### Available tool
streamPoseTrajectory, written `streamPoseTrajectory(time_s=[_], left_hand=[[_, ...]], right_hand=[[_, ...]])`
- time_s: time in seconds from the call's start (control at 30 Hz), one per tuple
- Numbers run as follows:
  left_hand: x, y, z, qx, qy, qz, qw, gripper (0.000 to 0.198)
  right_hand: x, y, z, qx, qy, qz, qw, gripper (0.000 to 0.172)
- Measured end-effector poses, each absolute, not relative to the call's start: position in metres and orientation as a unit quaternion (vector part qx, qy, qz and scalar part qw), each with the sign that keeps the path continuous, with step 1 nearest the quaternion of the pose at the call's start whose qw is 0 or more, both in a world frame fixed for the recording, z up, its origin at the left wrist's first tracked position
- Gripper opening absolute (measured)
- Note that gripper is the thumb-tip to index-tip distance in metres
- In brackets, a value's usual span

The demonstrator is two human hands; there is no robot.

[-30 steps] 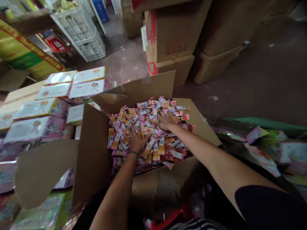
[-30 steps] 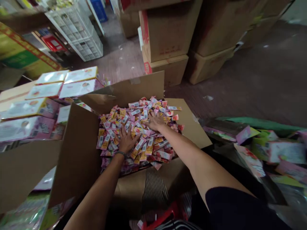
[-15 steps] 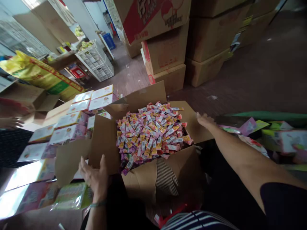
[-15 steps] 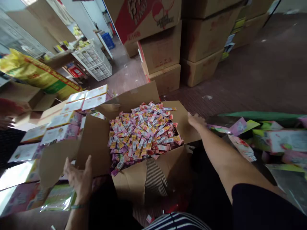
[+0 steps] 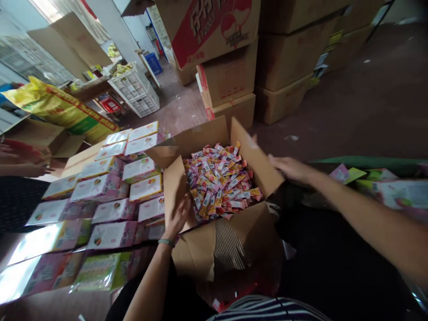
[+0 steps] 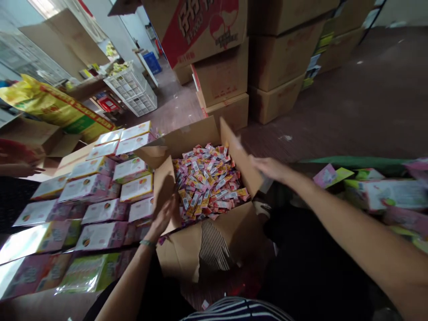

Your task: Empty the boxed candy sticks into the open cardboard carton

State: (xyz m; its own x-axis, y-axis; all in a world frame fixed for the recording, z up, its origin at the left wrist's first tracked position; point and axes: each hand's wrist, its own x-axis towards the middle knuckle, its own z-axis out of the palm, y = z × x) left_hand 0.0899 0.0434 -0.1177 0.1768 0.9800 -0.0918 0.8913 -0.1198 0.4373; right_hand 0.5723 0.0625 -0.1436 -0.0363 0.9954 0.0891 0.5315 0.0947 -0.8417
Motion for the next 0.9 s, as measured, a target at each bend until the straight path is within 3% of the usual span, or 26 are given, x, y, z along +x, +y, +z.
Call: streamPoseTrajectory(time_s=[0.07, 0.13, 0.27, 0.37, 0.5, 0.67, 0.9], left_hand=[[0.11, 0.053, -0.143, 0.748, 0.631, 0.064, 0.193, 0.058], [0.121, 0.058, -0.157, 0.756, 0.632, 0.037, 0.163, 0.059], [0.125, 0.059, -0.166, 0.783, 0.611, 0.017, 0.115, 0.051], [0.126, 0.059, -0.171, 0.799, 0.59, 0.08, 0.085, 0.061], [0.134, 0.066, -0.187, 0.826, 0.546, 0.118, 0.073, 0.06], [0.156, 0.069, -0.189, 0.835, 0.534, 0.094, 0.09, 0.101], [0.189, 0.062, -0.169, 0.845, 0.52, -0.003, 0.122, 0.069]], right_hand=[[0.508, 0.058, -0.149, -0.554, -0.694, 0.329, 0.321, 0.045], [0.444, 0.053, -0.166, -0.545, -0.773, 0.263, 0.19, 0.049], [0.368, 0.044, -0.202, -0.57, -0.79, 0.197, 0.11, 0.053], [0.361, 0.043, -0.212, -0.571, -0.8, 0.154, 0.101, 0.053], [0.371, 0.033, -0.214, -0.56, -0.811, 0.139, 0.093, 0.054], [0.372, -0.002, -0.224, -0.593, -0.787, 0.145, 0.091, 0.056], [0.378, -0.045, -0.227, -0.695, -0.689, 0.145, 0.144, 0.056]])
